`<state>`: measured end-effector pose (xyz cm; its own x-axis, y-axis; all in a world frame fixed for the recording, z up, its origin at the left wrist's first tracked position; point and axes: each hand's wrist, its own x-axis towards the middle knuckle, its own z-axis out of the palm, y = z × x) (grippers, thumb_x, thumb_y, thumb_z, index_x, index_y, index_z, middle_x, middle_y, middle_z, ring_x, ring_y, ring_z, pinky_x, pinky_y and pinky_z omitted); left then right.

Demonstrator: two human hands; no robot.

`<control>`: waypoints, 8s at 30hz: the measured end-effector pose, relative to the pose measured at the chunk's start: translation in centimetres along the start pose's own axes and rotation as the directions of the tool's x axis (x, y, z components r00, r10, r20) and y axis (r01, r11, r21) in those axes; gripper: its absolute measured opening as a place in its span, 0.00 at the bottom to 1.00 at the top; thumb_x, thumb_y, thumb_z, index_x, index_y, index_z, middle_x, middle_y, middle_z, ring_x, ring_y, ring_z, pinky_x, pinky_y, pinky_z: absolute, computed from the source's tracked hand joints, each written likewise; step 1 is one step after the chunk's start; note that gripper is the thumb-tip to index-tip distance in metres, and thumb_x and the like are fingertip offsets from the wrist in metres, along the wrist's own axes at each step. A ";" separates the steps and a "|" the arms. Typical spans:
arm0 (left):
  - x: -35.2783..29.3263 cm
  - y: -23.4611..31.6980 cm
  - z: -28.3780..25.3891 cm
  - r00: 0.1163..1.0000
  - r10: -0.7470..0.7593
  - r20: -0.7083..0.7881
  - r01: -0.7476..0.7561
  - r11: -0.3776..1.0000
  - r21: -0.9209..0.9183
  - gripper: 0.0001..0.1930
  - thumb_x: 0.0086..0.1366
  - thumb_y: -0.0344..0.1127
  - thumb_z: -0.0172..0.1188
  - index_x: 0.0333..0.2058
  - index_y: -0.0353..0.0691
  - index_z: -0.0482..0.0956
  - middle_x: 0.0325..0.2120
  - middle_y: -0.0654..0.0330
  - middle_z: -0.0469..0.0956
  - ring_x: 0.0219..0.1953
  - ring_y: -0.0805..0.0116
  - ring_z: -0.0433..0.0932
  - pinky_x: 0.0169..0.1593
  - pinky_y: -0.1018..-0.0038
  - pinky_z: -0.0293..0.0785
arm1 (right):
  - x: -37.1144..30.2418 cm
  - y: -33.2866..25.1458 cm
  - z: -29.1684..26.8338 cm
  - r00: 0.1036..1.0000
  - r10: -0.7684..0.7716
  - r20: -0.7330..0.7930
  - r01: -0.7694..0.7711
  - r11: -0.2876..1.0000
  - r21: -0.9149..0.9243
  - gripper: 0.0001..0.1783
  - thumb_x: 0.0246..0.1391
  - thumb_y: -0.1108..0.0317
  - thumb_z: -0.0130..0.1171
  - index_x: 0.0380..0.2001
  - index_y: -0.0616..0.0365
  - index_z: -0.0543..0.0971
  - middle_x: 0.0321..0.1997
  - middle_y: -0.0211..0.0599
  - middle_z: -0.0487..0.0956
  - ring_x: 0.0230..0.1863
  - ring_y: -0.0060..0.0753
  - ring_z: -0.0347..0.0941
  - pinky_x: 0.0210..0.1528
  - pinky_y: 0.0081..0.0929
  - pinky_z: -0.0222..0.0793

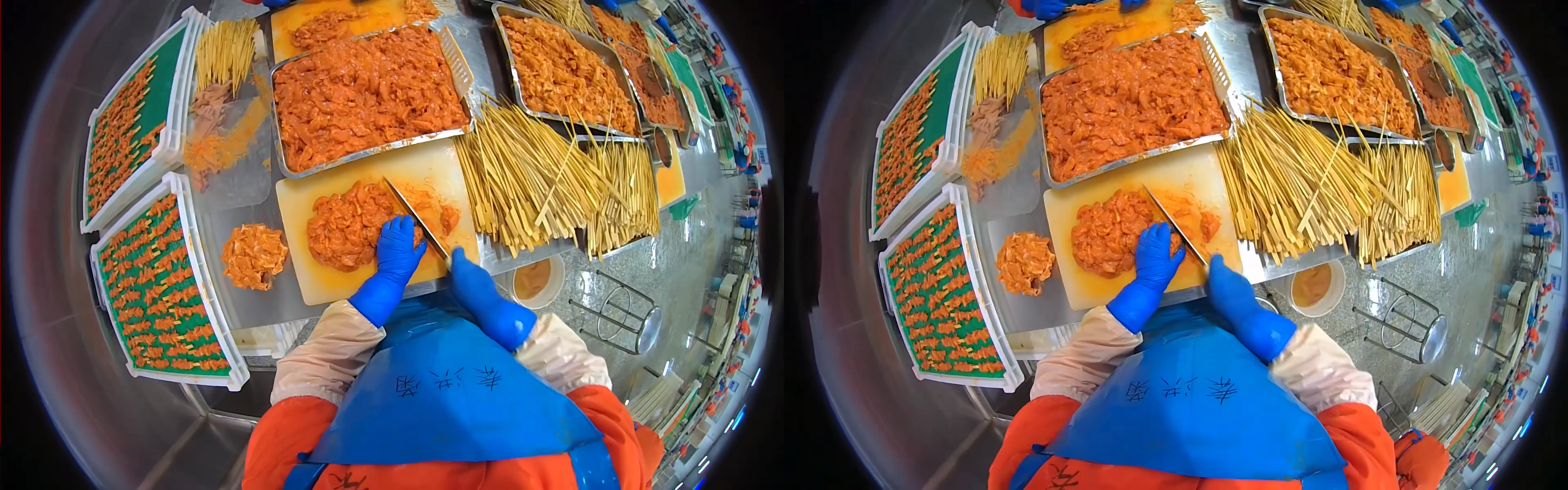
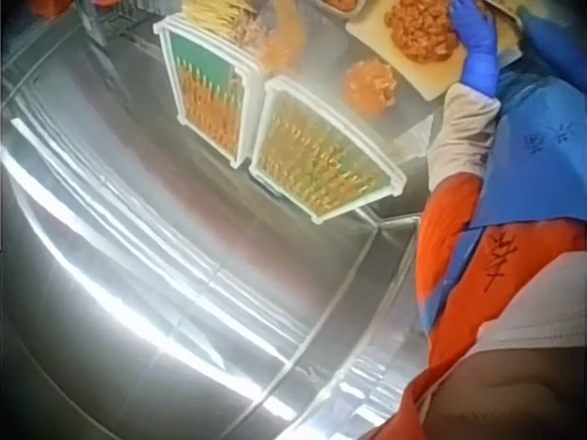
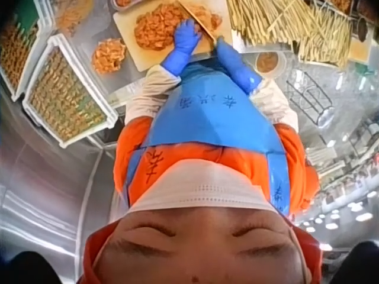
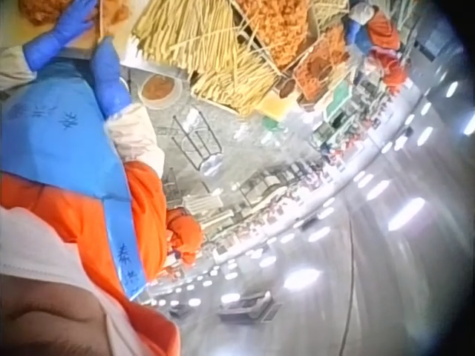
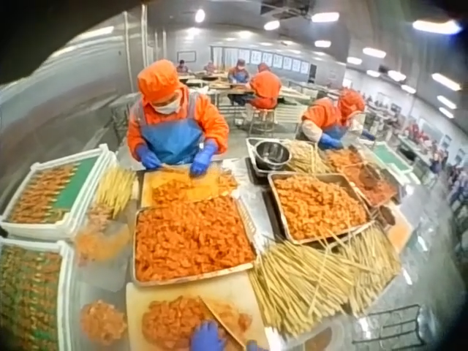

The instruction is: Cutting and portioning marinated meat on a cutting board in a food processing facility.

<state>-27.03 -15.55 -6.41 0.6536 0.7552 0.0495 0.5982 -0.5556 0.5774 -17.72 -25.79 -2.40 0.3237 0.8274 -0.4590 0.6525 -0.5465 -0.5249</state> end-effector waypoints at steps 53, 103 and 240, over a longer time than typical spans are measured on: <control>-0.1 -1.0 -1.1 0.993 -0.108 0.046 0.110 0.993 -0.044 0.10 0.40 0.36 0.52 0.24 0.41 0.65 0.22 0.53 0.65 0.28 0.57 0.63 0.30 0.69 0.60 | -2.3 1.0 -1.9 0.994 0.013 0.111 -0.027 0.991 0.133 0.12 0.37 0.67 0.44 0.26 0.60 0.58 0.18 0.52 0.66 0.23 0.50 0.63 0.22 0.38 0.58; 1.5 -2.6 -0.8 0.944 -0.206 0.258 0.295 0.878 -0.376 0.14 0.44 0.30 0.53 0.33 0.35 0.67 0.26 0.59 0.68 0.27 0.73 0.67 0.29 0.79 0.64 | -3.8 2.2 -2.9 0.990 0.130 0.048 -0.138 0.882 0.451 0.16 0.37 0.64 0.46 0.30 0.61 0.60 0.22 0.52 0.67 0.26 0.49 0.64 0.25 0.33 0.58; 4.5 3.7 2.4 0.955 0.282 -0.097 -0.295 0.939 -0.176 0.15 0.41 0.33 0.48 0.33 0.43 0.65 0.29 0.54 0.62 0.36 0.57 0.60 0.43 0.69 0.54 | -3.5 1.8 -4.6 0.958 0.273 0.091 -0.211 0.450 0.868 0.17 0.38 0.70 0.47 0.34 0.58 0.58 0.14 0.30 0.63 0.10 0.16 0.57 0.10 0.13 0.53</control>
<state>-20.77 -15.04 -6.04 0.7475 0.5980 0.2892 0.2870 -0.6834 0.6713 -14.57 -29.02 1.54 0.4259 0.6311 -0.6483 -0.3693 -0.5328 -0.7614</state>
